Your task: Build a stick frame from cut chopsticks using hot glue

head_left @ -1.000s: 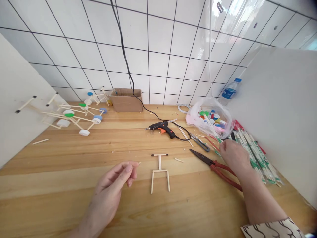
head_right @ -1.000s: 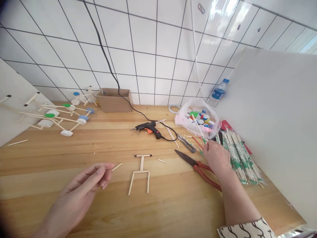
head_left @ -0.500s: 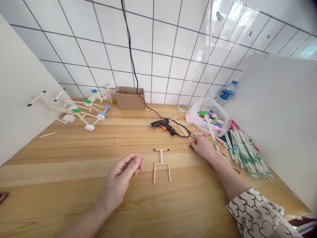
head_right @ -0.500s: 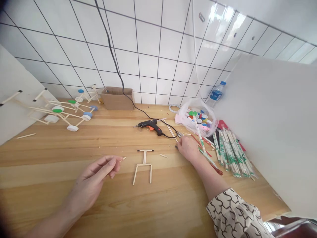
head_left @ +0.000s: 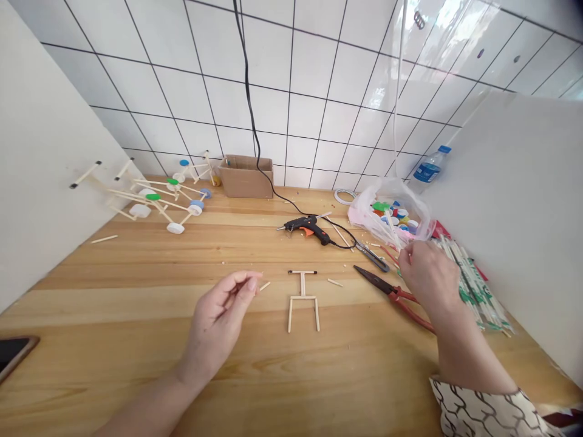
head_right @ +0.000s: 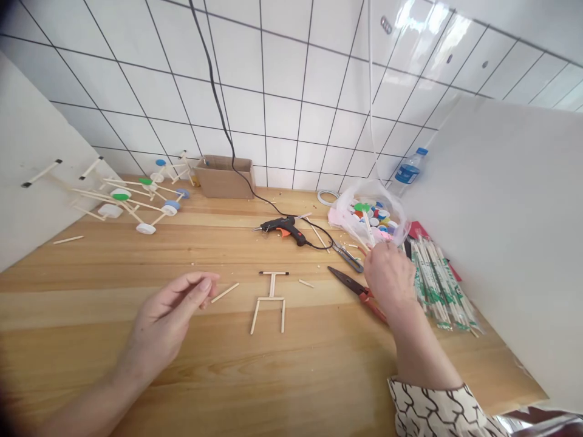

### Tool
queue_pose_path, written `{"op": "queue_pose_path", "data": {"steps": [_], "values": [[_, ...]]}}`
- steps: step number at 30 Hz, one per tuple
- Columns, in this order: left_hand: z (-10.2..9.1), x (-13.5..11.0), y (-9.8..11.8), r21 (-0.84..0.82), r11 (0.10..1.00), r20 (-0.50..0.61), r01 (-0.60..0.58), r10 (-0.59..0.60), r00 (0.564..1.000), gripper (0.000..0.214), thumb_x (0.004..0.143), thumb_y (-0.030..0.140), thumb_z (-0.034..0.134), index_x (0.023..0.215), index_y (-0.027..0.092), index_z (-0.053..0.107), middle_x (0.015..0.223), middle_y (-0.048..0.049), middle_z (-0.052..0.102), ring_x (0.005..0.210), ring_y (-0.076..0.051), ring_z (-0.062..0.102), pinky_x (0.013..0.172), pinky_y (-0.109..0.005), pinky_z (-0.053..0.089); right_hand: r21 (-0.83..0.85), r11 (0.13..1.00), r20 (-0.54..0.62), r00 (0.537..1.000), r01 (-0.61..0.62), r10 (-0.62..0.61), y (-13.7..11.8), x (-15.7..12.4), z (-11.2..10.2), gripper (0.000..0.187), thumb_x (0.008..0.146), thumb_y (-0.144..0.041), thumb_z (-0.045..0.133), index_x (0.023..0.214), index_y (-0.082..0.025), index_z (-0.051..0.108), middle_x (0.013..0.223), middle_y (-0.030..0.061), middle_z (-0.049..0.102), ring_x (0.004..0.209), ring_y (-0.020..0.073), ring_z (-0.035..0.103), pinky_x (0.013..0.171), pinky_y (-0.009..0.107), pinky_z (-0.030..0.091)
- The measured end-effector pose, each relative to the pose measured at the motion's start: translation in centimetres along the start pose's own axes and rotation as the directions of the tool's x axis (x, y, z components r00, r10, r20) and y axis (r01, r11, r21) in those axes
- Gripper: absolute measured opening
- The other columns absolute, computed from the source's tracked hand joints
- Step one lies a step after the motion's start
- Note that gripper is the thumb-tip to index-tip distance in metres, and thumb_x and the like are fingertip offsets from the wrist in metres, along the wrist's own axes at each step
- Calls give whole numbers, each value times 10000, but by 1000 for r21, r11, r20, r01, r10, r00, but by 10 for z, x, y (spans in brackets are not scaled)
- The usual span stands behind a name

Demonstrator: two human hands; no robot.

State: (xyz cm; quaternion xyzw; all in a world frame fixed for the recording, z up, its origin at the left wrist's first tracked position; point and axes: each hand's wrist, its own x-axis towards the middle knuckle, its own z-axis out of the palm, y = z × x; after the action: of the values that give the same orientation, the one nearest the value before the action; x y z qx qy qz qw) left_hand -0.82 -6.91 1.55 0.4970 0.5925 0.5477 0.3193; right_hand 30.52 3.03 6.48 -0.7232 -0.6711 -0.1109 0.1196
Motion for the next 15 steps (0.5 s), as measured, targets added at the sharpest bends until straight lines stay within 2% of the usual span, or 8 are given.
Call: {"op": "queue_pose_path", "data": {"steps": [2,3,4,6,8,9,11,15], "values": [[1,-3,2,165,970,-3,-179,183,983,144,856,299,553,910,200,642,854,-38,661,789,-179,615,756,-287,494,157,984,-56,996,84,-76,0,-11,1,185,844,-262,474,829,-159,627,832,134,643,762,247,599,633,324,440],[1,-5,3,244,923,16,-298,303,953,125,862,255,545,932,203,635,899,-51,660,832,-189,618,789,-302,494,261,951,-35,986,166,-162,-4,-19,2,162,845,-273,491,832,-176,621,825,111,640,750,229,588,632,311,441],[2,-7,5,311,849,51,-428,435,899,126,863,212,541,953,207,629,933,-61,657,873,-196,616,817,-315,492,363,897,-7,964,250,-266,-11,-29,4,138,844,-276,507,827,-192,615,811,91,635,738,212,578,630,300,442],[3,-11,8,402,643,142,-652,659,738,167,862,136,537,987,208,621,960,-66,655,920,-201,609,860,-338,486,536,750,48,874,386,-484,-32,-51,6,89,837,-253,535,801,-203,599,791,66,621,718,187,558,630,280,441],[3,-14,13,426,450,234,-785,783,576,181,876,97,520,1002,189,612,946,-61,663,923,-195,606,882,-353,484,629,626,89,756,461,-648,-56,-72,5,76,839,-199,524,781,-193,572,784,52,603,709,167,546,627,265,433],[3,-15,15,415,395,284,-820,800,529,166,891,99,503,998,172,607,928,-60,669,909,-189,607,876,-350,488,648,586,95,712,486,-695,-67,-82,3,88,839,-166,506,770,-187,556,760,44,590,695,160,537,621,261,426],[4,-16,17,364,365,397,-857,772,497,146,918,116,467,968,144,601,881,-60,675,846,-176,609,816,-324,508,670,527,79,655,524,-752,-82,-96,0,95,828,-112,485,785,-177,540,752,37,578,688,154,527,616,259,416],[3,-18,10,270,405,589,-873,648,483,243,914,67,375,870,137,603,745,-48,646,682,-163,580,652,-291,503,686,468,-28,663,557,-748,-91,-104,0,133,834,-81,453,770,-182,512,731,34,568,677,158,512,605,266,400]]}}
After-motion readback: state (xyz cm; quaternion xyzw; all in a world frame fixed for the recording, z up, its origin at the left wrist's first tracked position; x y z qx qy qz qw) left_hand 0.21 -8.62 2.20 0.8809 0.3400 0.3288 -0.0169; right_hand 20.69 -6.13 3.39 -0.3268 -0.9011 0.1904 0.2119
